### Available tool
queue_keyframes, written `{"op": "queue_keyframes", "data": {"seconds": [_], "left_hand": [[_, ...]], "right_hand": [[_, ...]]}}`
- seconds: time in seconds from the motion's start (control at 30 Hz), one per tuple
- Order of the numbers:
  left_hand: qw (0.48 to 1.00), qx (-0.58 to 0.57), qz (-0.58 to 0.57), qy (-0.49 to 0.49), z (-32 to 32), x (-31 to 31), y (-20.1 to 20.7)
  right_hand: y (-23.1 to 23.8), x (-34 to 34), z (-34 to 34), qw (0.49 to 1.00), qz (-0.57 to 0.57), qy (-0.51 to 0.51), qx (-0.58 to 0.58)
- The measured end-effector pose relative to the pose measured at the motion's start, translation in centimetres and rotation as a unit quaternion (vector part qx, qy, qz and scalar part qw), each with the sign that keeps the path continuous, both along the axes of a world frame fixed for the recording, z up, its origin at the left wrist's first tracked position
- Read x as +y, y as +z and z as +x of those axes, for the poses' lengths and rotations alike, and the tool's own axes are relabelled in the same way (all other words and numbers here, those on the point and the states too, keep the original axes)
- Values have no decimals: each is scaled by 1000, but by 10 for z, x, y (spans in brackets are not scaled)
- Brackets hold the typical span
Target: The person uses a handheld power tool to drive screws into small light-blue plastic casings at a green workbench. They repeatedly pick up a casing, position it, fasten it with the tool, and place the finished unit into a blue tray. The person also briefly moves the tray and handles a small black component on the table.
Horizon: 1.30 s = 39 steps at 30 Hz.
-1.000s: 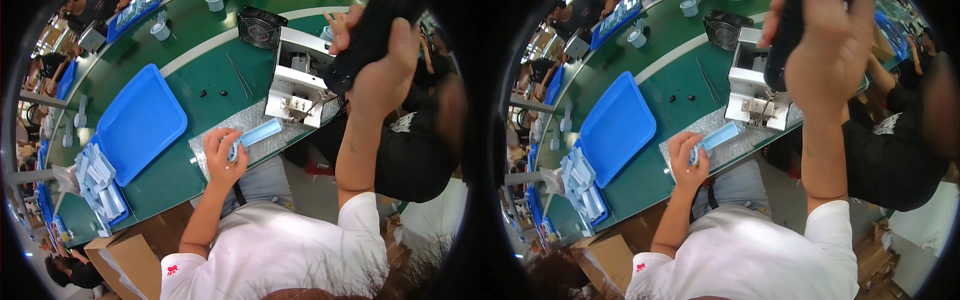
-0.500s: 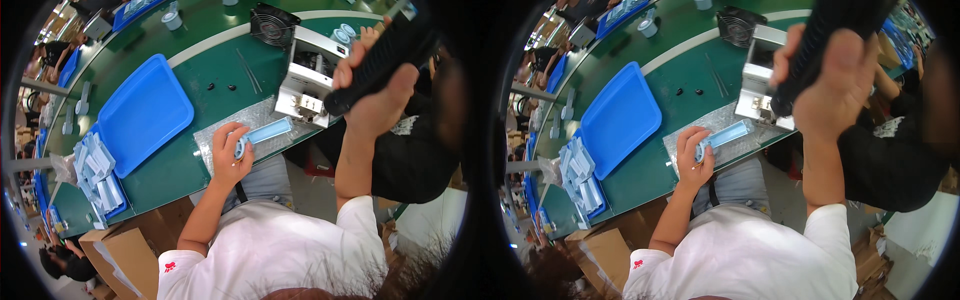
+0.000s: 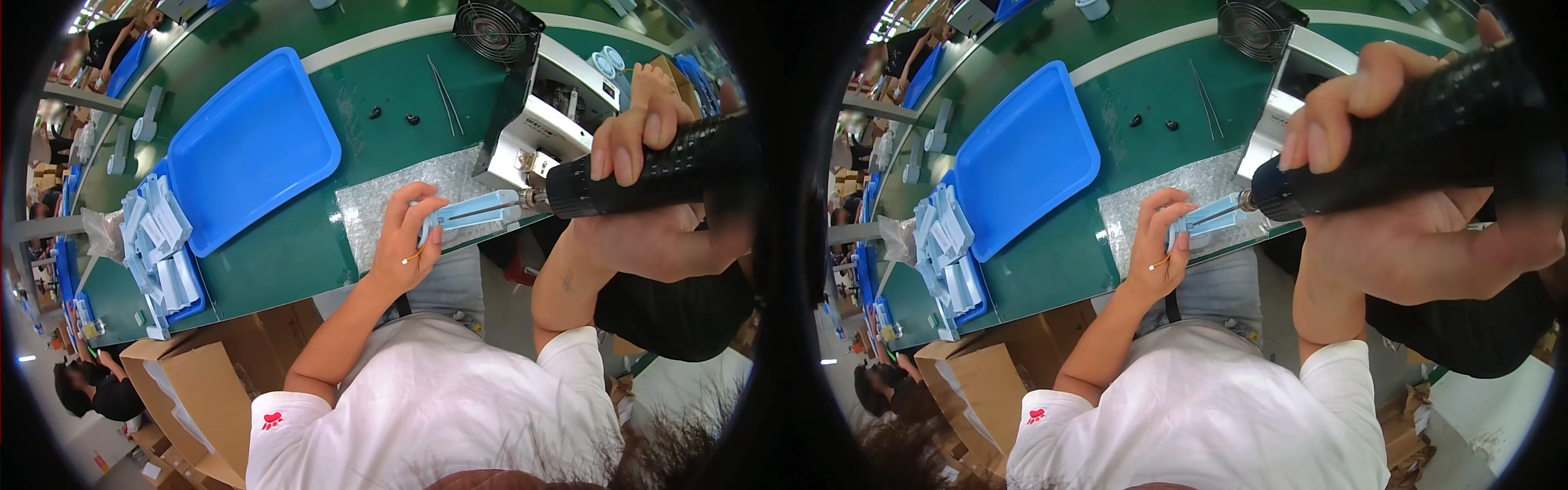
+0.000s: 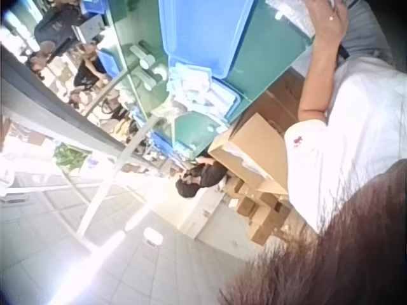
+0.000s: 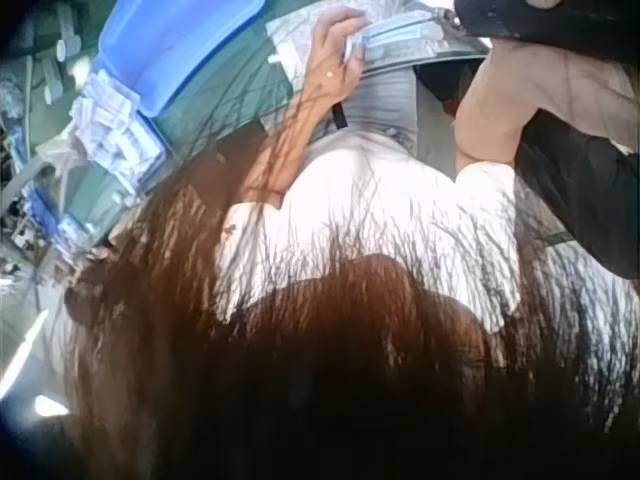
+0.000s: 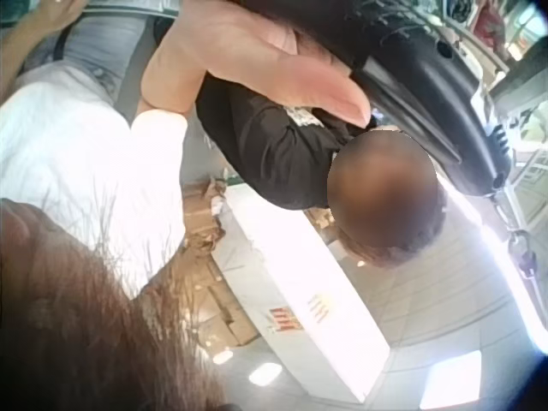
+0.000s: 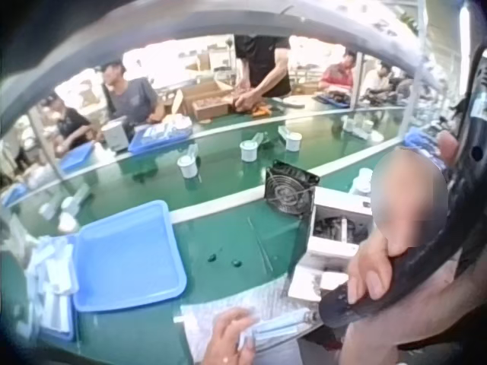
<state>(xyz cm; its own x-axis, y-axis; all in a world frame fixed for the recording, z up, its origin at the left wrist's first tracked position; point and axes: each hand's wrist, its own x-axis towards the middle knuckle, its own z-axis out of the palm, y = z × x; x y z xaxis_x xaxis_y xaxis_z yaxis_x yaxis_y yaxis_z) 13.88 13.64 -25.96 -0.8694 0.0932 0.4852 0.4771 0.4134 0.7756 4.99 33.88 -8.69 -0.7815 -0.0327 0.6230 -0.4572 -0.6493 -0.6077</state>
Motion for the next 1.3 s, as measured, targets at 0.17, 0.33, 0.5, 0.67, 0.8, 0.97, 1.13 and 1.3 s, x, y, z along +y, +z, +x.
{"op": "queue_keyframes", "data": {"seconds": [0.17,0.33,0.5,0.67,0.8,0.97,1.13,1.3], "left_hand": [[1000,-8,-2,-16,2,-3,-3],[1000,-14,2,-21,1,-2,-4],[1000,-16,11,-15,1,-1,-5],[999,-33,10,18,9,1,-11],[1000,-2,20,-8,9,0,-13],[999,28,33,-3,13,-3,-3],[999,51,0,19,16,1,1],[999,12,35,33,17,2,-6]], "right_hand": [[-15,4,-7,1000,10,-29,-4],[-18,-10,-8,996,30,-88,12],[-14,-29,-2,992,-5,-109,-71],[-27,-26,5,990,-7,-121,-70],[-52,5,1,996,-40,-66,-39],[-56,14,-4,997,-34,-53,-45],[-37,17,-15,1000,-3,10,-23],[-11,40,-12,999,6,35,12]]}}
